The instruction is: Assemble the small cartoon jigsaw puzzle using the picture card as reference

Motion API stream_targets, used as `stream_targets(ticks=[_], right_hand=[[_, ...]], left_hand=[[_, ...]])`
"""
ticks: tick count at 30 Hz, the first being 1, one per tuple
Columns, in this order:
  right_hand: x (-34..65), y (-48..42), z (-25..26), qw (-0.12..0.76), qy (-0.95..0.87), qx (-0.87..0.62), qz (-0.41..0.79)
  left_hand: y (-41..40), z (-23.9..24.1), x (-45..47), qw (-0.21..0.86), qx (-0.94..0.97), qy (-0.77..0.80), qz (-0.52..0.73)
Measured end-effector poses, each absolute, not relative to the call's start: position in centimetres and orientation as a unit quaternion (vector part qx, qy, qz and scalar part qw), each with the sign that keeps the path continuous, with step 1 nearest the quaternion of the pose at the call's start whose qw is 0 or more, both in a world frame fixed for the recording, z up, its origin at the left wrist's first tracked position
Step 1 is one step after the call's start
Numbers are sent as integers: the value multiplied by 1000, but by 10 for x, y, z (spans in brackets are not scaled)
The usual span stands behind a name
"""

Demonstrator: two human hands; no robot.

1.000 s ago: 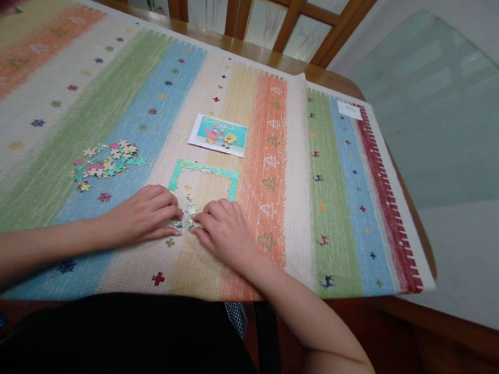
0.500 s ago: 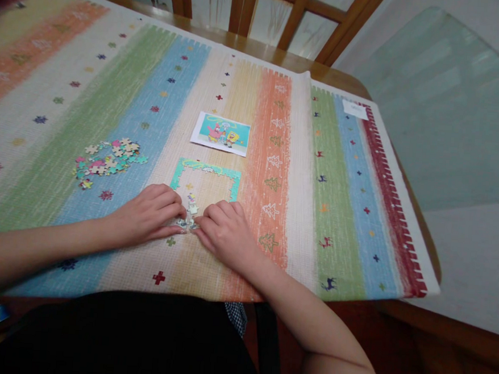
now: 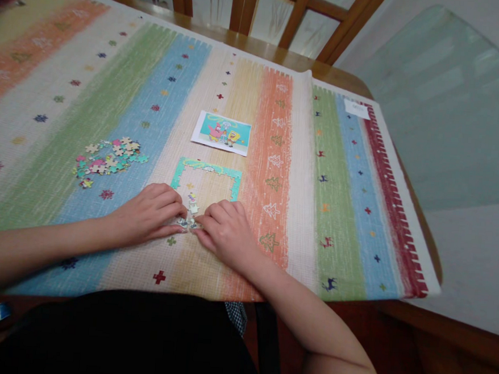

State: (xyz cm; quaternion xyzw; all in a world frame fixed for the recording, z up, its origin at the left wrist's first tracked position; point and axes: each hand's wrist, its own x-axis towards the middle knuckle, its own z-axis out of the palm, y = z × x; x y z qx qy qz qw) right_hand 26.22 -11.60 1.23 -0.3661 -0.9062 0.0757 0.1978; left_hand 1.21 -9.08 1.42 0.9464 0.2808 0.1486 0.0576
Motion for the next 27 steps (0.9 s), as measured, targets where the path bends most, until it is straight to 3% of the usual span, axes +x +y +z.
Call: stream_targets(ticks=[18,27], right_hand=[[261,-118,15,205,-916,-337,77],[263,-125,20,153,-938,-310,37]], left_hand=[[-90,13,11,70,947,281,141],[-89,11,11,71,945,286,141]])
